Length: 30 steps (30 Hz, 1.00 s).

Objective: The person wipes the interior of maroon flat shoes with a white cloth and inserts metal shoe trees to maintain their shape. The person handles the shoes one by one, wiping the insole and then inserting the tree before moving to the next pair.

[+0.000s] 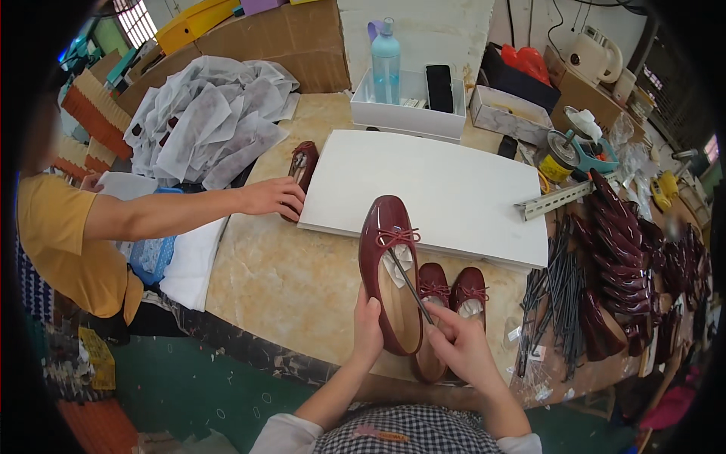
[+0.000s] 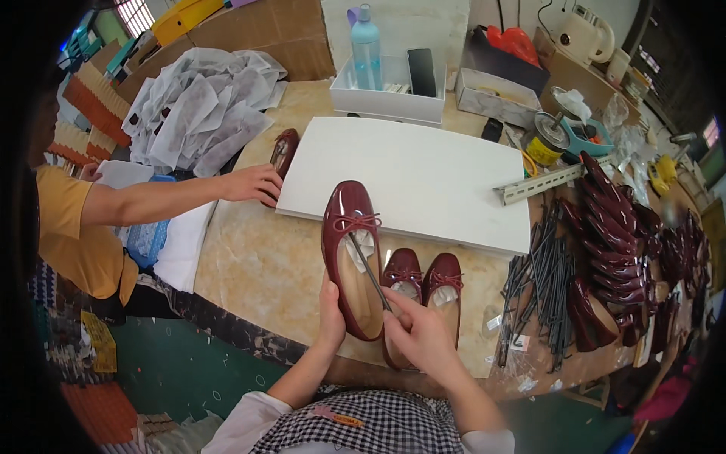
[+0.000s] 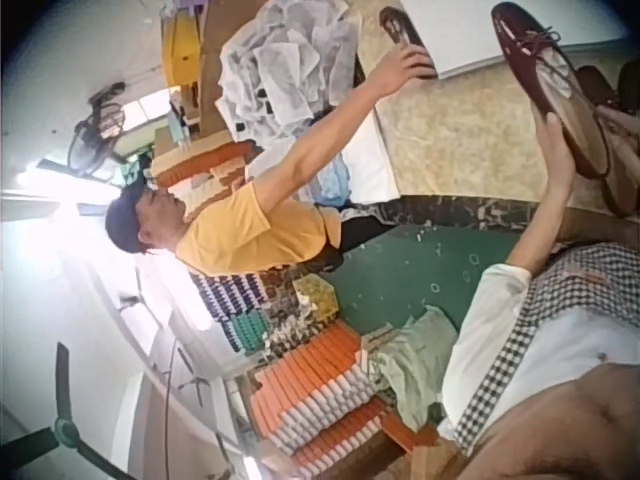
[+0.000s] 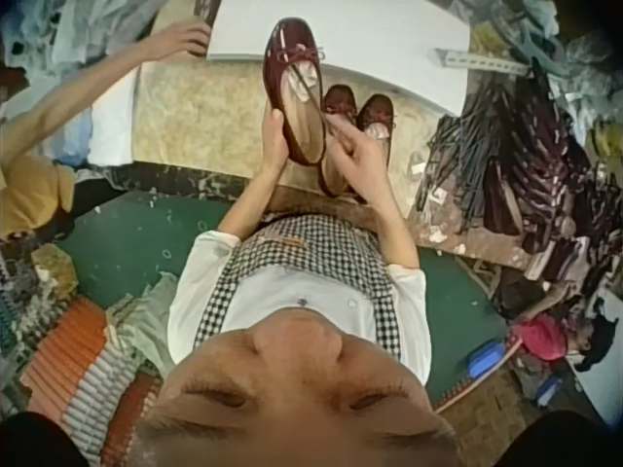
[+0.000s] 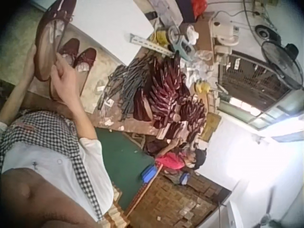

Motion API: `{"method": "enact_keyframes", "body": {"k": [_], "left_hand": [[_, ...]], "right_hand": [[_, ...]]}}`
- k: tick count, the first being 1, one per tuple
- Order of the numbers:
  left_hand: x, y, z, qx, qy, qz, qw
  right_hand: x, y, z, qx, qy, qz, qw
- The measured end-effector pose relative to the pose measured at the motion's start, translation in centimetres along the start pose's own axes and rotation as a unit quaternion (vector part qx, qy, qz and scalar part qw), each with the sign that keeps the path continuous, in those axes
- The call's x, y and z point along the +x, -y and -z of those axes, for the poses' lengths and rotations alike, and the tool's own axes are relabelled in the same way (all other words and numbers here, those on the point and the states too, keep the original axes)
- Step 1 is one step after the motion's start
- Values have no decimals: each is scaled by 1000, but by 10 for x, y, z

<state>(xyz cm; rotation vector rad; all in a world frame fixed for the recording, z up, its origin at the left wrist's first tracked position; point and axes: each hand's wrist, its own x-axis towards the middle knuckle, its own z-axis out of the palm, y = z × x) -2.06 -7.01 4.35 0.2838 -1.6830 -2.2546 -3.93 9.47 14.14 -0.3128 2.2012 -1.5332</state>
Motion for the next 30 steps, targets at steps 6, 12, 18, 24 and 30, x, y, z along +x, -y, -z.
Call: {"method": "enact_keyframes", "body": {"k": [6, 12, 18, 24, 30], "left_hand": [[2, 8, 11, 13, -5, -22, 1000], [-10, -2, 7, 43, 4, -47, 998], [-28, 6, -1, 42, -15, -17, 999], [-30, 10, 31, 93, -27, 151, 984], [95, -78, 128, -312, -107, 113, 937]], "right_hand": [[1, 3, -10, 15, 0, 4, 1000], [17, 4, -25, -162, -127, 164, 965], [25, -18, -66, -258, -194, 235, 917], [14, -37, -18, -48, 60, 90, 993], [-15, -129, 104, -161, -231, 13, 959]]}}
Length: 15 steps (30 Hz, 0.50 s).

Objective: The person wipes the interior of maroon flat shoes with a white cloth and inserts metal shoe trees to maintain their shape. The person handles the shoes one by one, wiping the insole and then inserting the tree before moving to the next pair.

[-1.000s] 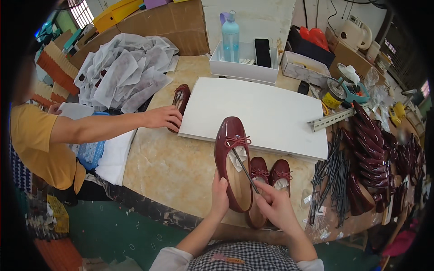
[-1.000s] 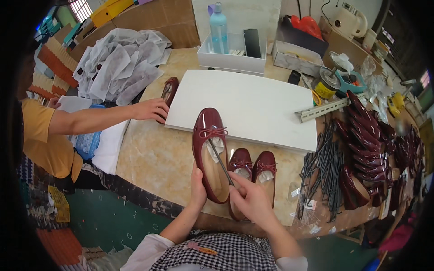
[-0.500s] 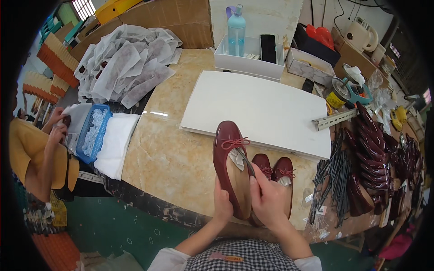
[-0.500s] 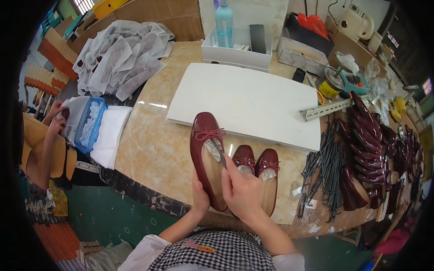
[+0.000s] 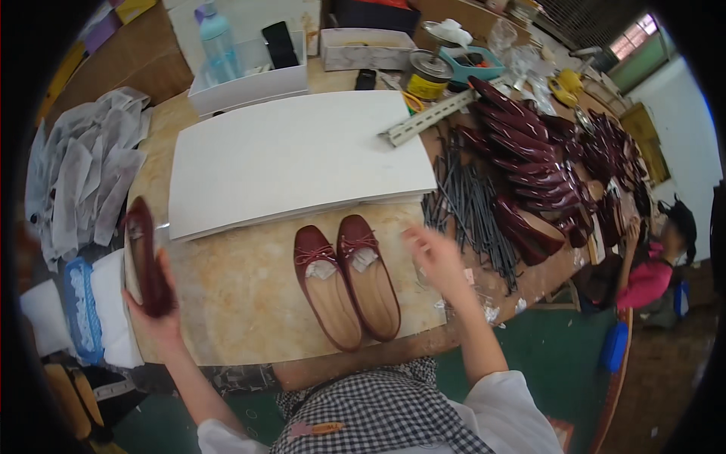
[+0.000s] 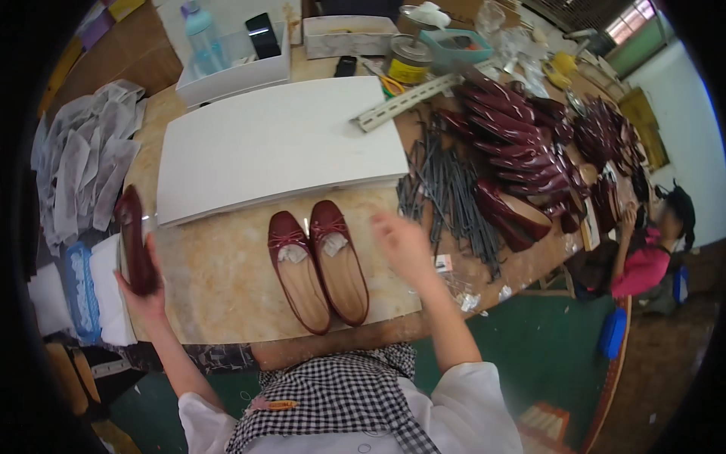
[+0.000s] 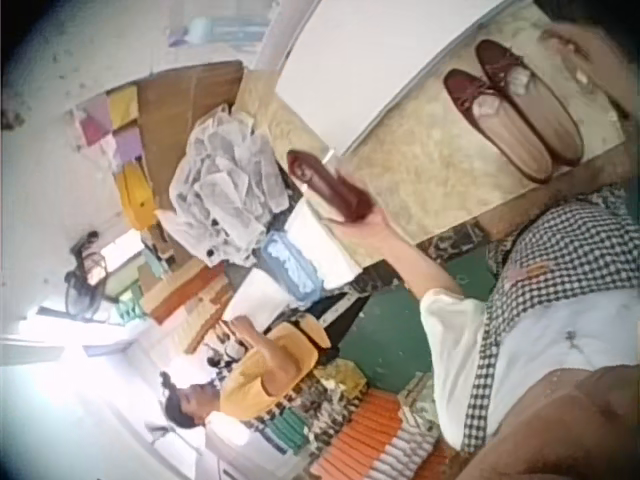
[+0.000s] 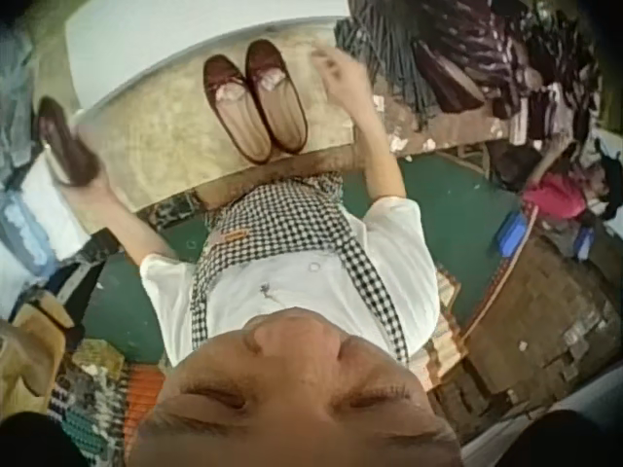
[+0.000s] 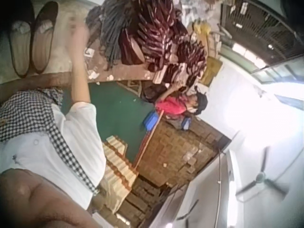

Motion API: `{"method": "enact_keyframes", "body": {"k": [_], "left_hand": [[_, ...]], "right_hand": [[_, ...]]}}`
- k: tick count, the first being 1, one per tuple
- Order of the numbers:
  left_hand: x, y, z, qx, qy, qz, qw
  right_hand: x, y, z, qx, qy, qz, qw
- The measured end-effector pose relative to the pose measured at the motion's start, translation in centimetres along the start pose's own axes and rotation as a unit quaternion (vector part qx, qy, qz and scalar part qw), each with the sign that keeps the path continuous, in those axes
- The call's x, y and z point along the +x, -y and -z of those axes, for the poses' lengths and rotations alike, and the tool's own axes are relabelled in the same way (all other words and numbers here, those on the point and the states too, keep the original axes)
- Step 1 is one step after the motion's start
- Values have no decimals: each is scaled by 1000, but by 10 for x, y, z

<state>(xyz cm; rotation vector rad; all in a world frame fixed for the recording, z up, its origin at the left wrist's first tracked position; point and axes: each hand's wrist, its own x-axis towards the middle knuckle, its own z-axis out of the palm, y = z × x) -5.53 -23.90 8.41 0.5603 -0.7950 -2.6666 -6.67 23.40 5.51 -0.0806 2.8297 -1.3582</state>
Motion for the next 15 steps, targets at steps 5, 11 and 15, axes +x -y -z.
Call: {"method": "enact_keyframes", "body": {"k": [5, 11, 15], "left_hand": [[-44, 102, 51, 478, 138, 159, 853], [-83, 175, -2, 680, 226, -8, 697], [-102, 174, 6, 272, 3, 123, 955]], "right_hand": [[20, -64, 41, -280, -206, -44, 937], [28, -82, 60, -307, -152, -79, 936], [5, -33, 70, 206, -43, -156, 965]]}}
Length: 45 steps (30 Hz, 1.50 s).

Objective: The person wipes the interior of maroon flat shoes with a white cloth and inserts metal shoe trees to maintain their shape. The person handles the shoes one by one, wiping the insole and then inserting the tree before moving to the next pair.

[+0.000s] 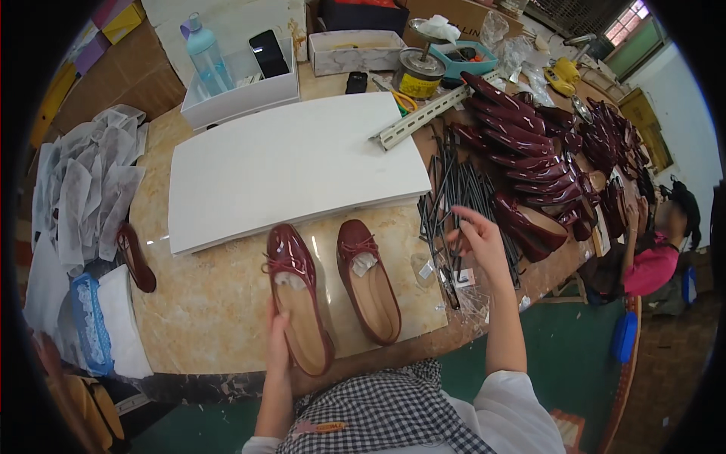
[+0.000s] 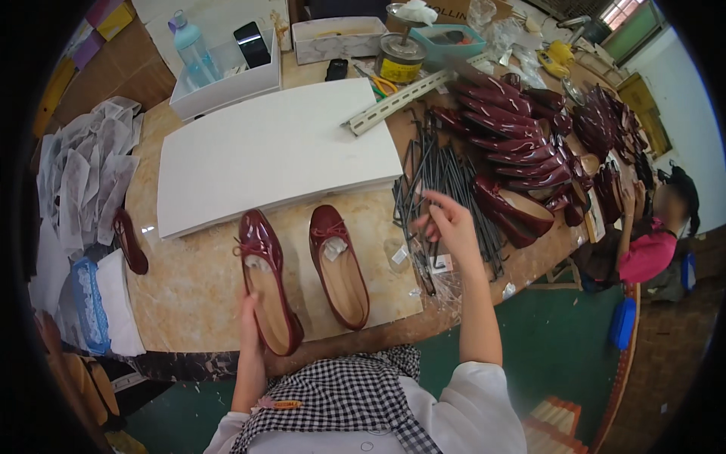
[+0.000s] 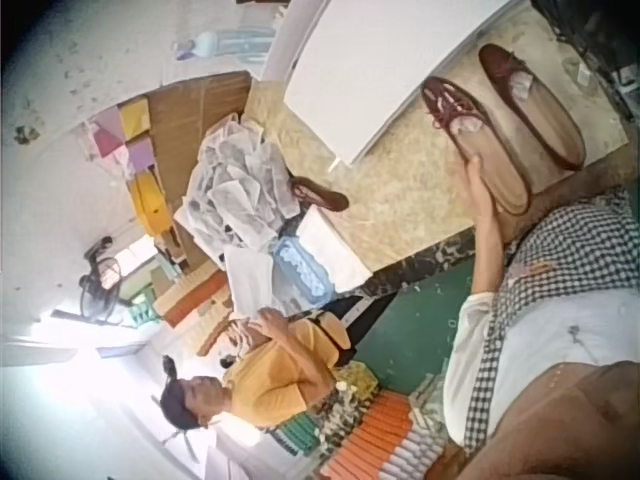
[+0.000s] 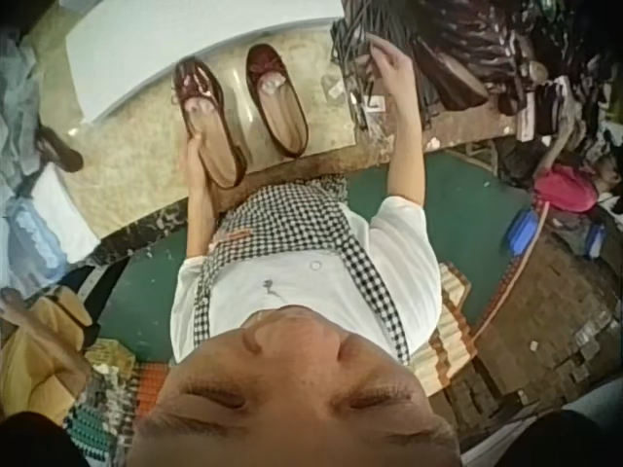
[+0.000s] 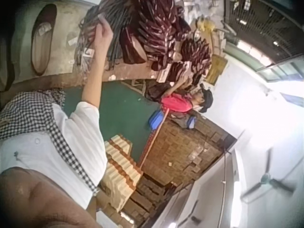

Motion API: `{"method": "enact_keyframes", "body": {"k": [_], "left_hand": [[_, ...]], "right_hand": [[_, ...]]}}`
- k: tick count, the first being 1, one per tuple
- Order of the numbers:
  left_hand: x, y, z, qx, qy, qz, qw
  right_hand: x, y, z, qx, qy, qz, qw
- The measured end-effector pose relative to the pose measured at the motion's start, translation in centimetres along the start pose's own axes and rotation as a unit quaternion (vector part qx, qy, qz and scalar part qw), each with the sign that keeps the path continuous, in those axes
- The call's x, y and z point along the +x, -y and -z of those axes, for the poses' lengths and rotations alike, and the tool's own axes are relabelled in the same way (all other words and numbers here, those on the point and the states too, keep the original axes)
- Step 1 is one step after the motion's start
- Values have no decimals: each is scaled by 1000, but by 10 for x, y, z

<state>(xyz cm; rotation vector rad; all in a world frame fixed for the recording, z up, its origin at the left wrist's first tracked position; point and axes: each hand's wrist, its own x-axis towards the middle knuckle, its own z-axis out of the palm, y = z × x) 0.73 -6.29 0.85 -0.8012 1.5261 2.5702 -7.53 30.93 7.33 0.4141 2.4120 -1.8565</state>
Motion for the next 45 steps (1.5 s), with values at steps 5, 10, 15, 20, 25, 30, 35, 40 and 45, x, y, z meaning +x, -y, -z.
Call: {"method": "enact_keyframes", "body": {"k": [5, 10, 15, 20, 25, 30, 35, 40, 45], "left_hand": [[-5, -10, -1, -89, 204, 179, 958], [2, -16, -9, -67, 163, 127, 976], [5, -17, -18, -61, 47, 59, 995], [14, -12, -13, -34, -27, -30, 999], [7, -15, -15, 26, 20, -108, 994], [9, -14, -3, 52, 43, -123, 990], [5, 8, 11, 104, 30, -187, 976], [-6, 10, 7, 81, -46, -89, 992], [1, 23, 10, 96, -24, -110, 989]], "right_hand": [[-62, 44, -45, 48, 37, 110, 992], [-60, 11, -70, -122, -56, 59, 989], [-56, 17, -102, -172, -24, 129, 976], [-100, 64, -149, -119, 220, 121, 961], [-91, 73, -168, -54, 257, 59, 963], [-86, 76, -184, -67, 247, 114, 960], [-89, 81, -210, -122, 113, 319, 933], [-83, 58, -235, -144, 38, 377, 914], [-84, 55, -226, -103, 36, 364, 925]]}}
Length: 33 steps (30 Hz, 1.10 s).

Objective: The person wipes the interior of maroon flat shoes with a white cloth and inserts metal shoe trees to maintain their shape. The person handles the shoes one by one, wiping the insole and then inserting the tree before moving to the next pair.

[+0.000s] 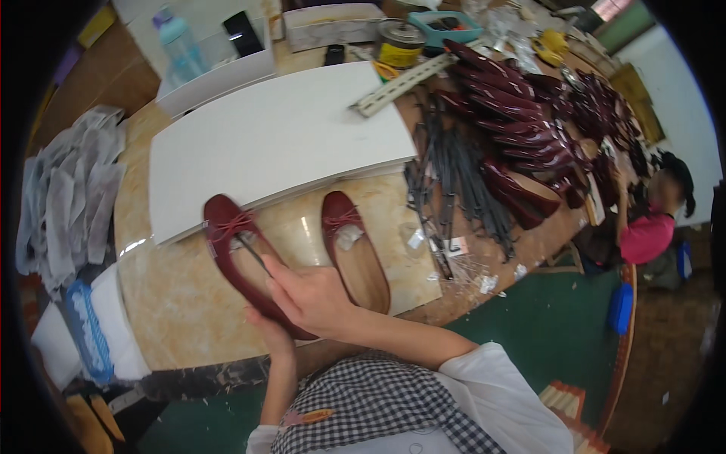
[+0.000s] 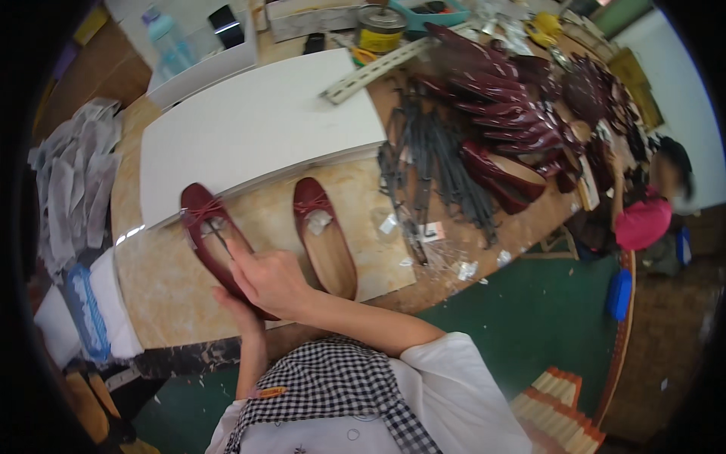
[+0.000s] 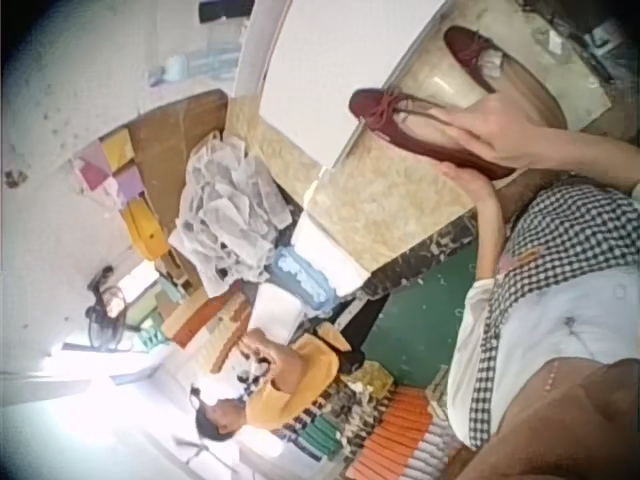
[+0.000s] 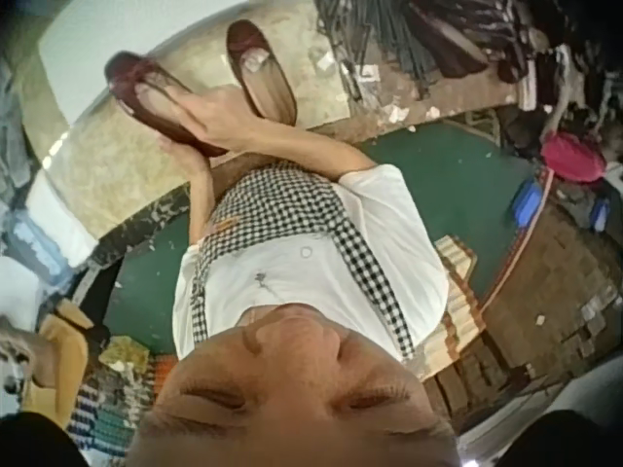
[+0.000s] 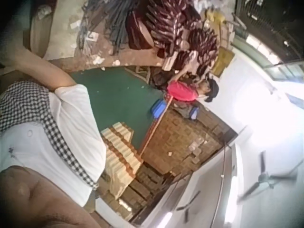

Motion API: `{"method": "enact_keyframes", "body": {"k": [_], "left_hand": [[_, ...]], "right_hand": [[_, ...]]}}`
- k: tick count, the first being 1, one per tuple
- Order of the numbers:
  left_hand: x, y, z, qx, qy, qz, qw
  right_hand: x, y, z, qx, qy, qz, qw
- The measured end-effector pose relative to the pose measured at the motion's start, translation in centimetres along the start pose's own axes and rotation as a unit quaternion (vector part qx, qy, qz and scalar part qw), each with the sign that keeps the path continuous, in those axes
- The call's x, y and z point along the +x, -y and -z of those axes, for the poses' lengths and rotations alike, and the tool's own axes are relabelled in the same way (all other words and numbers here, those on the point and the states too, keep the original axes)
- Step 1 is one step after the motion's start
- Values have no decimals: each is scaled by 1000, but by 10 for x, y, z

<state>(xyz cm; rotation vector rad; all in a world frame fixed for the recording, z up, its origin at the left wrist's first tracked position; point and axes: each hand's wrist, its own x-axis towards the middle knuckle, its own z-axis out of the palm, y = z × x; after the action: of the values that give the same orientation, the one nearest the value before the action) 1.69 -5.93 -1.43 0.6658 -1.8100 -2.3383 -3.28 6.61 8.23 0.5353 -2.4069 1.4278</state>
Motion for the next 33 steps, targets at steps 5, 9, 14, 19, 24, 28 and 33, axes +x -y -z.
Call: {"method": "enact_keyframes", "body": {"k": [5, 9, 14, 19, 24, 28, 33], "left_hand": [[12, 18, 11, 1, 35, -37, 999], [13, 29, 31, 8, 55, -18, 998], [86, -80, 102, -218, 308, 29, 926], [65, -91, 49, -364, 314, 146, 864], [16, -35, -79, 451, 280, 12, 847], [12, -26, -67, 319, 259, -60, 910], [-1, 6, -27, -191, 223, 357, 887]], "right_hand": [[-20, -23, -12, -78, 26, -42, 996], [-28, -20, -10, 15, 132, -85, 987], [-9, -48, 71, 93, 113, -214, 966], [4, -196, 152, -438, -108, -291, 844], [3, -218, 168, -309, -45, -356, 880], [-27, -196, 210, -227, -79, -372, 897], [-36, -144, 195, -162, -147, -329, 919]]}}
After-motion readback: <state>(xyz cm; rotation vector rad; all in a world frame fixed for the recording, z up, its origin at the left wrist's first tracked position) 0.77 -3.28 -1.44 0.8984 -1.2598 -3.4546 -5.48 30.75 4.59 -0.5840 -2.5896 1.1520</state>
